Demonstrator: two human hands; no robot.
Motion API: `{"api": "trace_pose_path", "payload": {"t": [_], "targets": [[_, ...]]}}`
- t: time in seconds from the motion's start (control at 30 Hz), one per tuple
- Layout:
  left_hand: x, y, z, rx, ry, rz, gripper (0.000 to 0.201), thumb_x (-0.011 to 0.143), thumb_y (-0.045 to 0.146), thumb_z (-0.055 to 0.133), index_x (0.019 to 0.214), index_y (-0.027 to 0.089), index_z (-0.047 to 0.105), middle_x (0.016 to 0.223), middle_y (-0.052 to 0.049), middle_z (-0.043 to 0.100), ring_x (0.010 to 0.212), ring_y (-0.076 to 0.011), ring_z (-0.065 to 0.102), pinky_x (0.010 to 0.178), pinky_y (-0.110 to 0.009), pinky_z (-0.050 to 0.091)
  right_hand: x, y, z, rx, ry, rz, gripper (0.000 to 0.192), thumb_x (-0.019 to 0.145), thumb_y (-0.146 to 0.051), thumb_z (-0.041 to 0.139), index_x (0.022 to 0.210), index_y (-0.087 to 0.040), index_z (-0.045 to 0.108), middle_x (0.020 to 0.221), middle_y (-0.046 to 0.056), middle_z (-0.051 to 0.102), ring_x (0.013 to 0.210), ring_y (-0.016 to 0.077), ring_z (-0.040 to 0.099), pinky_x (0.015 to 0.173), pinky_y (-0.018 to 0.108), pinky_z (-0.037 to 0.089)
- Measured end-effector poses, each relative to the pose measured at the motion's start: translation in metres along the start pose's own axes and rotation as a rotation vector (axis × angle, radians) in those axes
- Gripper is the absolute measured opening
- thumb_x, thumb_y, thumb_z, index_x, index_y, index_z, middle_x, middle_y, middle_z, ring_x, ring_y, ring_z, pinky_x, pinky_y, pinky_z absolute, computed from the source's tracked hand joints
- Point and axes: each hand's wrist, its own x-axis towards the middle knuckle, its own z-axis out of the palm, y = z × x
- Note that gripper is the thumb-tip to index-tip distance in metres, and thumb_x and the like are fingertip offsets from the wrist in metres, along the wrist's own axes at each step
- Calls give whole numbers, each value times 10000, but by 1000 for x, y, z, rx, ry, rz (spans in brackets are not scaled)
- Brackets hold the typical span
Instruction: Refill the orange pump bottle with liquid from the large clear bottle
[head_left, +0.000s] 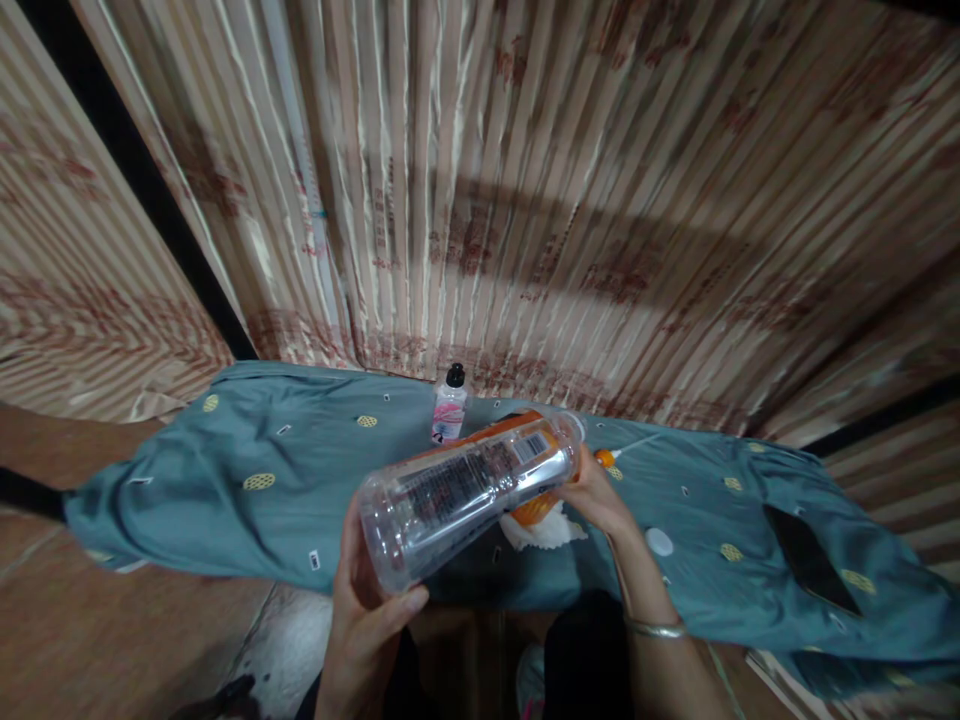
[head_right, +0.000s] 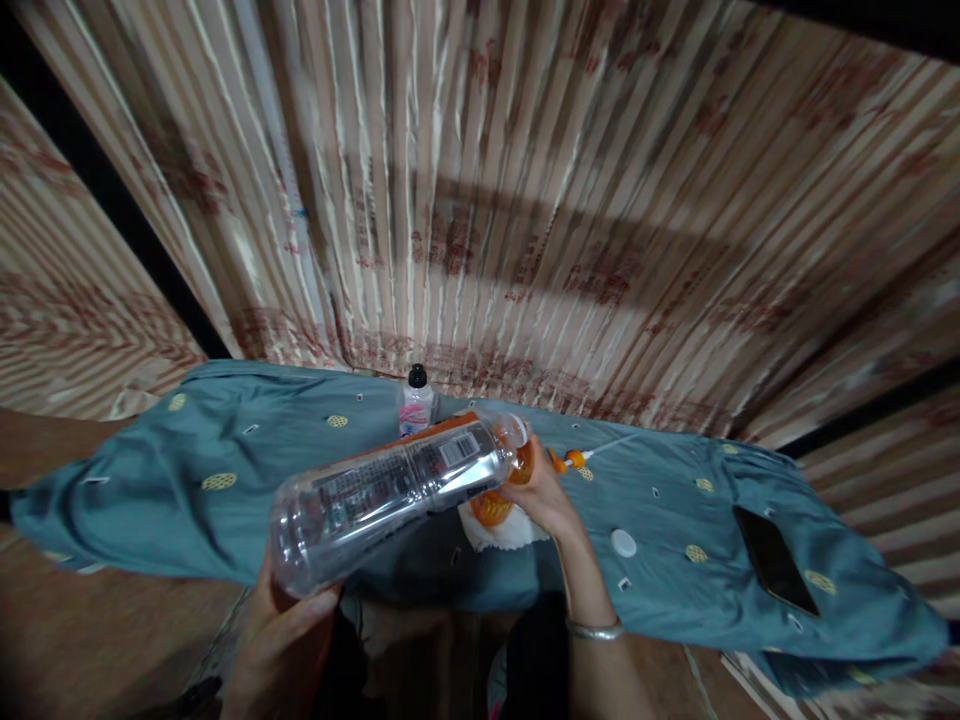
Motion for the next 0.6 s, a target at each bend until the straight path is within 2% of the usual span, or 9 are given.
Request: {"api": "trace_pose_path", "payload": {"t": [0.17,0.37,0.6], "targets": [[-1,2,2,2,2,-9,966,529,369,1005,1430,367,656,1428,-36,699,1369,-320,613,1103,-350,529,0,-6,2,9,3,1,740,569,-351,889,1255,-267,626,1248,74,755,1213,319,710,1088,429,551],[4,-6,-8,6,-9,2,948,546,338,986,1432,369,650,1425,-48,701,1371,-350,617,1093,-396,553,0,-9,4,43,-6,8,835,572,-387,913,1342,-285,607,1281,81,754,1233,328,702,1086,435,557],[9,-10,-11,10,-40,41,1004,505,344,994,1444,306,640,1423,-102,699,1330,-375,645,1053,-414,576,1,-4,4,75,-8,4,725,562,-371,902,1231,-258,646,1245,86,761,1198,326,711,1083,442,548]]}}
